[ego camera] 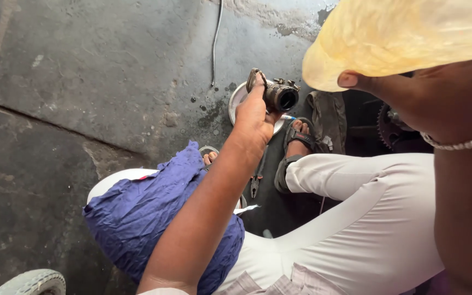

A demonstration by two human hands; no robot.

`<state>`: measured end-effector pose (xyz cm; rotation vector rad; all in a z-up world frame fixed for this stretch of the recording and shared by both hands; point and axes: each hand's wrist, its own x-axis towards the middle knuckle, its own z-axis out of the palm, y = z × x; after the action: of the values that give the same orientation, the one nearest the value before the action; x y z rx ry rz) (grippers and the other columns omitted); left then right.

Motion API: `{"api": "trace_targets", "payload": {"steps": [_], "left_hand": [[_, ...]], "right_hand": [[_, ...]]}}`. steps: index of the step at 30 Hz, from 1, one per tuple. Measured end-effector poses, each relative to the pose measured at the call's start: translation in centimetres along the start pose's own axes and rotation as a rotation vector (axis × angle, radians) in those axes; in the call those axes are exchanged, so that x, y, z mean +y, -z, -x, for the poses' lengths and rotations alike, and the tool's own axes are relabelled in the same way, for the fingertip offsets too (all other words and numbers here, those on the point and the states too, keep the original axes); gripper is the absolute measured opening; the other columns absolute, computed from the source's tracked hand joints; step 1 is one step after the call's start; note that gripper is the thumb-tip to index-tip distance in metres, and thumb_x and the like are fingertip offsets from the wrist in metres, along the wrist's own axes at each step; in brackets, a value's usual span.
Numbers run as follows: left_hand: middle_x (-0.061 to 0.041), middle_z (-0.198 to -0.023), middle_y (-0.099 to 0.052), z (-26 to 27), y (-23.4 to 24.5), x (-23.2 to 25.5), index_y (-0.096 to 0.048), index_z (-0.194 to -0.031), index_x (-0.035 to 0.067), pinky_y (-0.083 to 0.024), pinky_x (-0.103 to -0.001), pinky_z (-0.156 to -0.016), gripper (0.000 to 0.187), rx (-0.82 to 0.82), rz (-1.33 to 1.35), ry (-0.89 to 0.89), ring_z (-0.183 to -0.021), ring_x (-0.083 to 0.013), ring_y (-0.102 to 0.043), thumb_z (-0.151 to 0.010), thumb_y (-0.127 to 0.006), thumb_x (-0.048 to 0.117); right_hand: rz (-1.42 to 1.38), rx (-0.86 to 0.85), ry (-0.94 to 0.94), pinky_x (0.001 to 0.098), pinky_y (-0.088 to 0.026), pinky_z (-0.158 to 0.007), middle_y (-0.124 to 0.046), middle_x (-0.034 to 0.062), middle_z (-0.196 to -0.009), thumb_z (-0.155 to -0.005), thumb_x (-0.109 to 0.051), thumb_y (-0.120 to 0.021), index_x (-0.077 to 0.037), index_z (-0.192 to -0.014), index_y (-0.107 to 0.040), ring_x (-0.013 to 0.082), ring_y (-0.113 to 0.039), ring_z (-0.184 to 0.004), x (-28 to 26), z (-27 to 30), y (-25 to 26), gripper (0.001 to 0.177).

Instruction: The person wipes their hands with a blue cloth and uses a toothbrush to scrub a carburetor over a bowl. They then pour liquid from a plastic bottle into the carburetor while scrubbing it with the toothbrush.

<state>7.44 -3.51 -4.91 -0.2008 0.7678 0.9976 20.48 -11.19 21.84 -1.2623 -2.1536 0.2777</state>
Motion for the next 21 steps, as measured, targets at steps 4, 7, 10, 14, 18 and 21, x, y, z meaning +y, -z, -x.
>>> {"api": "trace_targets", "payload": {"steps": [4, 7, 10, 14, 18, 21], "left_hand": [[-0.013, -0.113, -0.070, -0.2, 0.0, 0.0, -0.059, -0.123, 0.003, -0.063, -0.050, -0.081, 0.044, 0.080, -0.015, -0.032, -0.096, -0.0263, -0.073, -0.097, -0.066, 0.038], [-0.013, -0.112, -0.068, -0.6, -0.1, 0.0, -0.058, -0.124, 0.004, -0.063, -0.050, -0.079, 0.046, 0.070, -0.018, -0.007, -0.096, -0.0275, -0.071, -0.097, -0.063, 0.040], [-0.013, -0.112, -0.069, -0.4, -0.2, 0.1, -0.058, -0.123, 0.004, -0.063, -0.050, -0.080, 0.046, 0.030, -0.016, 0.000, -0.096, -0.0273, -0.072, -0.098, -0.060, 0.042], [-0.013, -0.113, -0.069, -1.4, 0.5, -0.1, -0.058, -0.122, 0.004, -0.063, -0.049, -0.082, 0.045, 0.046, 0.023, 0.004, -0.095, -0.0263, -0.072, -0.098, -0.060, 0.042], [-0.012, -0.111, -0.069, -2.1, 1.2, 0.2, -0.059, -0.121, 0.004, -0.065, -0.045, -0.078, 0.042, 0.004, 0.078, 0.039, -0.096, -0.0257, -0.072, -0.101, -0.058, 0.041], [-0.014, -0.109, -0.071, -3.0, 1.9, -0.1, -0.062, -0.117, 0.001, -0.066, -0.041, -0.076, 0.037, -0.017, 0.108, 0.051, -0.093, -0.0272, -0.073, -0.102, -0.054, 0.035]], "right_hand": [[-0.026, -0.011, 0.119, 0.0294, -0.060, -0.102, -0.071, 0.0110, -0.122, -0.095, -0.012, -0.090, 0.005, -0.126, -0.065, 0.0174, -0.072, -0.113, 1.6, -0.2, -1.2, 0.043], [0.002, -0.028, 0.116, 0.0301, -0.060, -0.099, -0.072, 0.0098, -0.117, -0.093, -0.016, -0.094, 0.002, -0.122, -0.066, 0.0181, -0.073, -0.107, 1.8, -1.1, -2.4, 0.044], [0.151, -0.027, 0.150, 0.0362, -0.054, -0.105, -0.067, 0.0130, -0.125, -0.096, -0.022, -0.094, 0.004, -0.128, -0.062, 0.0251, -0.068, -0.116, 1.3, -1.7, -3.0, 0.053], [0.198, -0.162, 0.132, 0.0390, -0.052, -0.109, -0.068, 0.0102, -0.126, -0.099, -0.024, -0.083, 0.000, -0.129, -0.064, 0.0245, -0.066, -0.117, 2.5, -1.8, -3.2, 0.043], [0.438, -0.199, 0.147, 0.0424, -0.053, -0.097, -0.069, 0.0106, -0.121, -0.093, -0.028, -0.084, -0.004, -0.127, -0.066, 0.0278, -0.065, -0.111, 3.8, -1.1, -3.7, 0.045], [0.430, -0.170, 0.172, 0.0440, -0.052, -0.097, -0.066, 0.0118, -0.123, -0.093, -0.027, -0.082, -0.001, -0.130, -0.063, 0.0288, -0.064, -0.112, 5.3, 0.2, -4.2, 0.049]]}}
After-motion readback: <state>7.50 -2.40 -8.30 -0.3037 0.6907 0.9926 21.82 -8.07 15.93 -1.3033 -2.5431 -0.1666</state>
